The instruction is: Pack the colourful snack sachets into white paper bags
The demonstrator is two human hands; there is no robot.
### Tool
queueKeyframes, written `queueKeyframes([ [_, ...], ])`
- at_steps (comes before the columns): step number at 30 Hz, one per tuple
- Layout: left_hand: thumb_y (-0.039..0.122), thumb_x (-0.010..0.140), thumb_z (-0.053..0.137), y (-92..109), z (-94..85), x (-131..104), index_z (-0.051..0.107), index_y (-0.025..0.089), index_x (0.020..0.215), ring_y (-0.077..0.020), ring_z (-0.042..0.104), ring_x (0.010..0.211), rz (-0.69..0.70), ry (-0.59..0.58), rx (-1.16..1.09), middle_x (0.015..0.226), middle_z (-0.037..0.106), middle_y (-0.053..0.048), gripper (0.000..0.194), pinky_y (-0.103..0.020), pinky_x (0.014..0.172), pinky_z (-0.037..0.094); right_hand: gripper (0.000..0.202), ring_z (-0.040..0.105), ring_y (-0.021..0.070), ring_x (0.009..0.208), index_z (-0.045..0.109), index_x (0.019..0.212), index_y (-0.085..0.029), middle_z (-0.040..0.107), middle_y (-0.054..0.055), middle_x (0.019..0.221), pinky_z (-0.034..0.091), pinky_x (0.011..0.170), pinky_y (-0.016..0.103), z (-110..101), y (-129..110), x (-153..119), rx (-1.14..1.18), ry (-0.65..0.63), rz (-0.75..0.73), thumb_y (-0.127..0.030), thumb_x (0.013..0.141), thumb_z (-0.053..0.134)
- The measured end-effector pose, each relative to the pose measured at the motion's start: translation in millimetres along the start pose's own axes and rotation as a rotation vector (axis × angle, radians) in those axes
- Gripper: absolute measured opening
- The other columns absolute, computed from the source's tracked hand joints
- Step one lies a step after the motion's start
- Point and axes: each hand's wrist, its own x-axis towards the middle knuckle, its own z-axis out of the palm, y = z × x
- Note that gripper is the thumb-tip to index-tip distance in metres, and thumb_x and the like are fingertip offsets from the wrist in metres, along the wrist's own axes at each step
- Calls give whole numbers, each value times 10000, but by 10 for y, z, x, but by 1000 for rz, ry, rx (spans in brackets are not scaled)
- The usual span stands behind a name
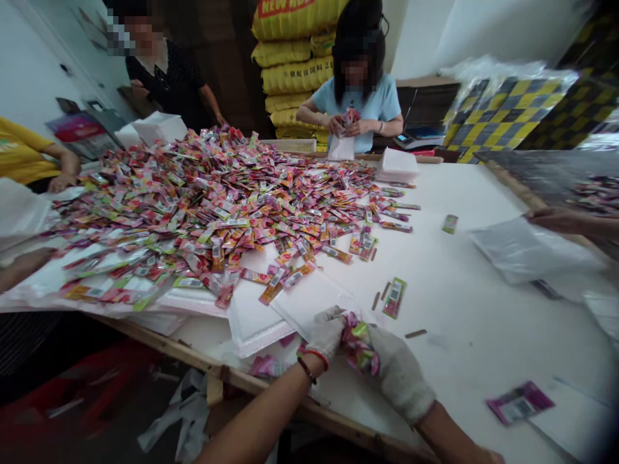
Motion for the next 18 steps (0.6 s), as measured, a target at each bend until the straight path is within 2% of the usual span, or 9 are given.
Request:
queueKeyframes([
  [2, 204, 732, 455, 8, 9, -52, 530, 151, 670, -88, 447, 560, 80, 46, 65, 598, 506, 31, 110, -191, 534, 359, 238, 605, 236, 798, 633, 905, -147, 671, 131, 873, 451, 741, 349, -112, -26, 113, -63, -136, -39, -300, 798, 485],
  [6, 195, 768, 446, 165, 22, -208, 530, 170, 637, -100, 458, 621, 349, 145, 498, 618, 517, 23, 158, -207, 593, 330, 189, 600, 174, 717, 621, 832, -181, 681, 65, 821, 434, 675, 258, -321, -41, 357, 16, -344, 22, -334, 733, 570],
  [8, 209, 780, 451, 279, 35, -244, 522, 174, 623, -100, 459, 594, 355, 149, 601, 587, 506, 26, 176, -211, 568, 308, 206, 611, 168, 725, 621, 867, -186, 686, 60, 833, 432, 667, 244, -352, -76, 420, 6, -377, 87, -341, 744, 562],
  [10, 233, 799, 435, 387, 68, -253, 524, 177, 628, -100, 467, 562, 261, 114, 586, 558, 500, 28, 201, -208, 530, 297, 241, 624, 196, 784, 623, 938, -167, 685, 98, 881, 434, 696, 266, -336, -151, 446, -115, -360, 125, -309, 768, 528],
  [12, 250, 814, 422, 474, 124, -268, 543, 182, 652, -108, 490, 569, 236, 105, 615, 570, 523, 21, 213, -210, 526, 310, 278, 628, 237, 844, 630, 979, -134, 680, 151, 921, 434, 721, 298, -313, -241, 476, -267, -391, 128, -266, 757, 526],
  [16, 247, 794, 462, 544, 221, -325, 603, 208, 785, -153, 549, 702, 432, 174, 942, 763, 623, -24, 147, -249, 610, 351, 237, 643, 265, 830, 669, 878, -134, 698, 159, 881, 440, 694, 304, -335, -298, 608, -319, -602, 126, -239, 681, 591],
  [18, 241, 799, 458, 515, 224, -313, 610, 213, 837, -167, 560, 750, 479, 166, 1042, 821, 631, -39, 159, -258, 645, 367, 249, 642, 264, 820, 670, 879, -138, 702, 142, 855, 445, 690, 302, -365, -232, 632, -257, -634, 131, -262, 675, 601],
])
